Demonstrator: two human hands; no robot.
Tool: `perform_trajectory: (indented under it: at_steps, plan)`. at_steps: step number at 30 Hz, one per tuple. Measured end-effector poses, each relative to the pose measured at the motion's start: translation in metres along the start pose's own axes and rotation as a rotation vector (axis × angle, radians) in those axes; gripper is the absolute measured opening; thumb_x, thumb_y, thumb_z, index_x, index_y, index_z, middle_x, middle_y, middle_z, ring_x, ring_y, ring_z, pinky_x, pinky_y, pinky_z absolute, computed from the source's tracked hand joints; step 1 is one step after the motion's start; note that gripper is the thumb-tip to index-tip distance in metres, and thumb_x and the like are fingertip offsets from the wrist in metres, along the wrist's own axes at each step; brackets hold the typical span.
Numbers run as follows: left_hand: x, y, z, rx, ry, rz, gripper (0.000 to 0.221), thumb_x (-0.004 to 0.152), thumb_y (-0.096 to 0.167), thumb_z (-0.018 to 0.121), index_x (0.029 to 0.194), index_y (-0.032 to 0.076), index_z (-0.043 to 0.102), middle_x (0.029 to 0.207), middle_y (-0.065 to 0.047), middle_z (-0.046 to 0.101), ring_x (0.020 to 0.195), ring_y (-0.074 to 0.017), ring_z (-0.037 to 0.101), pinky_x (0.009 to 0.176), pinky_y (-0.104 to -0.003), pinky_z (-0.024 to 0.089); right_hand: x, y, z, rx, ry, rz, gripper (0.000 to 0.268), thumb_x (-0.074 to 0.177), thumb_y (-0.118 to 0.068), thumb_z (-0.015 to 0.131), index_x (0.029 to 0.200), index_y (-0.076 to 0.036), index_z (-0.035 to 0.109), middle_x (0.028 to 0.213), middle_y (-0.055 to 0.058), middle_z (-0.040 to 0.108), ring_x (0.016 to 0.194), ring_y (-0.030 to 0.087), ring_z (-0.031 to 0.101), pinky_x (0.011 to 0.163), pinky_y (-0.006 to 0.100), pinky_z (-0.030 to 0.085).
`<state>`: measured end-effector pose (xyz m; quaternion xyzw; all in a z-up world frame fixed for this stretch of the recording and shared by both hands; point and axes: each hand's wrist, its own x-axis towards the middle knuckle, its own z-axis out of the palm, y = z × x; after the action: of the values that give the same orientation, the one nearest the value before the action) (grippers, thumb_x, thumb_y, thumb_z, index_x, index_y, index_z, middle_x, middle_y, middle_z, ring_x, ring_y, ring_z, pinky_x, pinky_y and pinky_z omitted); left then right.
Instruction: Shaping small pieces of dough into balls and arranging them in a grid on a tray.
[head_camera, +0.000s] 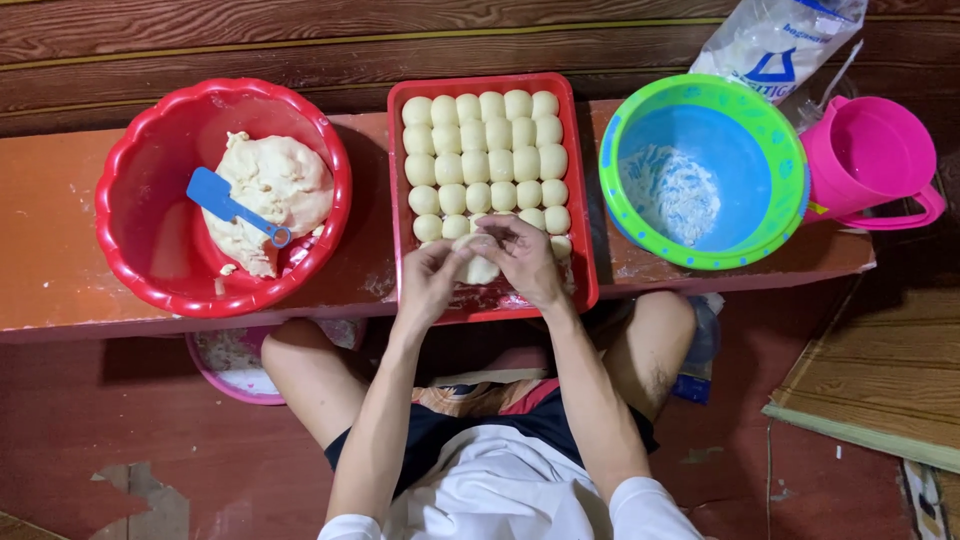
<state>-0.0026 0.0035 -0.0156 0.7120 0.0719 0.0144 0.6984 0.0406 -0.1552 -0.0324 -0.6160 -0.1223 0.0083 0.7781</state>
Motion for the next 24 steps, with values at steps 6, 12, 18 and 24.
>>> perform_trajectory:
  at_steps: [6,12,18,24]
  plan:
    - [-0.002,0.009,0.002,-0.022,0.001,0.017,0.018,0.088,0.001,0.075,0.105,0.004,0.079,0.077,-0.009,0.074,0.066,-0.0103,0.063,0.066,-0.026,0.054,0.002,-0.004,0.002,-0.071,0.012,-0.084,0.028,0.085,0.002,0.08,0.111,-0.002,0.072,0.097,0.011,0.075,0.095,0.012,0.067,0.087,0.027,0.058]
    - [0.001,0.001,-0.004,-0.025,0.051,0.033,0.016,0.09,0.001,0.071,0.103,0.006,0.079,0.08,-0.01,0.076,0.07,-0.0095,0.063,0.066,-0.025,0.054,0.004,-0.002,-0.002,-0.094,-0.003,-0.076,0.029,0.087,0.003,0.076,0.115,0.0,0.07,0.097,0.013,0.074,0.093,0.014,0.068,0.087,0.028,0.058]
    - [0.002,-0.009,-0.004,-0.028,0.001,0.011,0.016,0.088,0.005,0.075,0.104,0.006,0.08,0.077,-0.009,0.074,0.068,-0.0084,0.062,0.062,-0.026,0.054,0.001,0.008,-0.004,-0.059,-0.009,-0.045,0.038,0.086,0.001,0.078,0.121,0.0,0.066,0.101,0.015,0.072,0.093,0.016,0.067,0.084,0.028,0.061]
    - [-0.002,-0.005,-0.004,-0.072,0.072,0.042,0.016,0.089,0.009,0.077,0.105,0.009,0.08,0.075,-0.006,0.074,0.068,-0.0074,0.06,0.062,-0.023,0.053,0.001,0.002,0.004,-0.148,0.031,-0.068,0.023,0.088,0.0,0.078,0.11,-0.004,0.073,0.098,0.01,0.073,0.094,0.015,0.067,0.086,0.029,0.058]
